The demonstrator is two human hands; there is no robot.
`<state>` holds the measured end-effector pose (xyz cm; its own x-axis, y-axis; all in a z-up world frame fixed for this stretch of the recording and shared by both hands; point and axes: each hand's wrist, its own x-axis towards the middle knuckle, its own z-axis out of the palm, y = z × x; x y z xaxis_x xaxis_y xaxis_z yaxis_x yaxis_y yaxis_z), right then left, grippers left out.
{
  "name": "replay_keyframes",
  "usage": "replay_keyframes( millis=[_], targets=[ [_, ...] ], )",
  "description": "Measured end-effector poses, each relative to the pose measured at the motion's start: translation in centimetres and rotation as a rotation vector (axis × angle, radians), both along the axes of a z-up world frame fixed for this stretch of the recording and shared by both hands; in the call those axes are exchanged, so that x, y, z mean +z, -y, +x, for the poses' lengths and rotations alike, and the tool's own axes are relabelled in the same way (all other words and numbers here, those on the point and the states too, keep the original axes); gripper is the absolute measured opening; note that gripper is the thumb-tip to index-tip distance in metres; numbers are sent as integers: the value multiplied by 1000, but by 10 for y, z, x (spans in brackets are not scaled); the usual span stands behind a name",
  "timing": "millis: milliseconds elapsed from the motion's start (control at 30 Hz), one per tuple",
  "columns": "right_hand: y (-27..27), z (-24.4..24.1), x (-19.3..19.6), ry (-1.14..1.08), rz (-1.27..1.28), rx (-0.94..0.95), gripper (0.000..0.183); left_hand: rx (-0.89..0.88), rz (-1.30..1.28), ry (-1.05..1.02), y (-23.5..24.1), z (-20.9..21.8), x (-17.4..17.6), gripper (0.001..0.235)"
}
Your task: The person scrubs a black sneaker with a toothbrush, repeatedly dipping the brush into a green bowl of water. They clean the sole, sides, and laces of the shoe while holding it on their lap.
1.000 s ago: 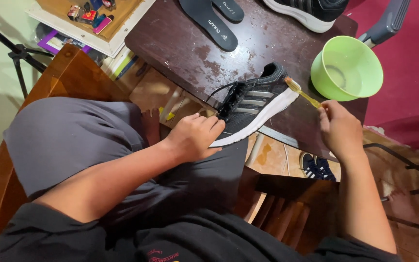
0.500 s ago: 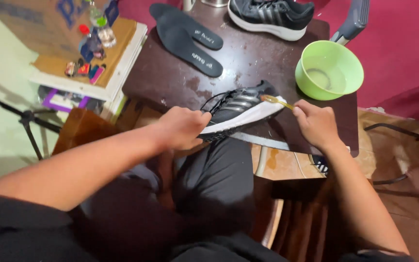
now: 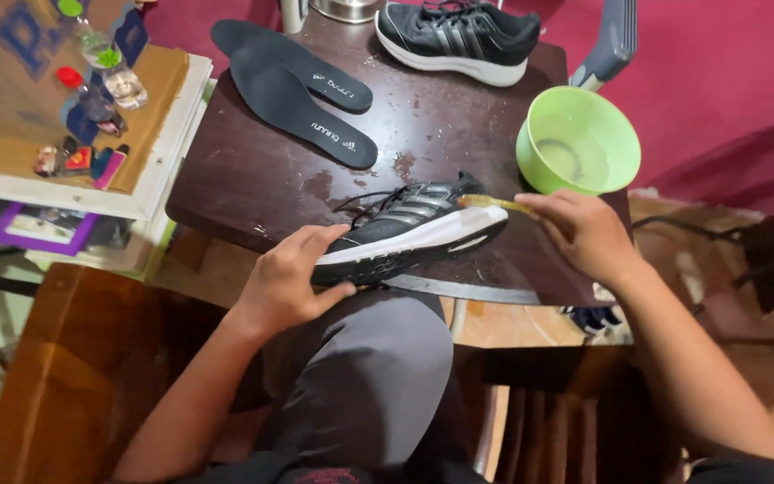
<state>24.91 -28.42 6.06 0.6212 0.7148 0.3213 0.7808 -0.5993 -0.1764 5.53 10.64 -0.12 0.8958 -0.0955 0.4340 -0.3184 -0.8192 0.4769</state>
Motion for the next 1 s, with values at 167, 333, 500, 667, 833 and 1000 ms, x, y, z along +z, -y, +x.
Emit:
replay_keyframes(
  millis=[167, 333, 500, 667, 833, 1000],
  targets=[
    [10, 5, -23, -11, 48, 27, 36, -41, -237, 142, 6, 15, -26, 70],
    [4, 14, -45, 102, 47, 36, 40, -133, -385, 166, -3, 40, -29, 64],
    [11, 33, -23, 107, 31, 143, 37, -158, -401, 218, -4, 59, -25, 65],
    [-23, 4, -10, 91, -58, 191, 40, -126, -415, 289, 11, 65, -45, 62],
    [-9, 20, 16, 79, -124, 110, 49, -182, -212, 393, 14, 49, -43, 59],
    [-56, -20, 3, 56, -6, 329, 46, -287, -127, 417, 17, 54, -31, 56]
  ],
)
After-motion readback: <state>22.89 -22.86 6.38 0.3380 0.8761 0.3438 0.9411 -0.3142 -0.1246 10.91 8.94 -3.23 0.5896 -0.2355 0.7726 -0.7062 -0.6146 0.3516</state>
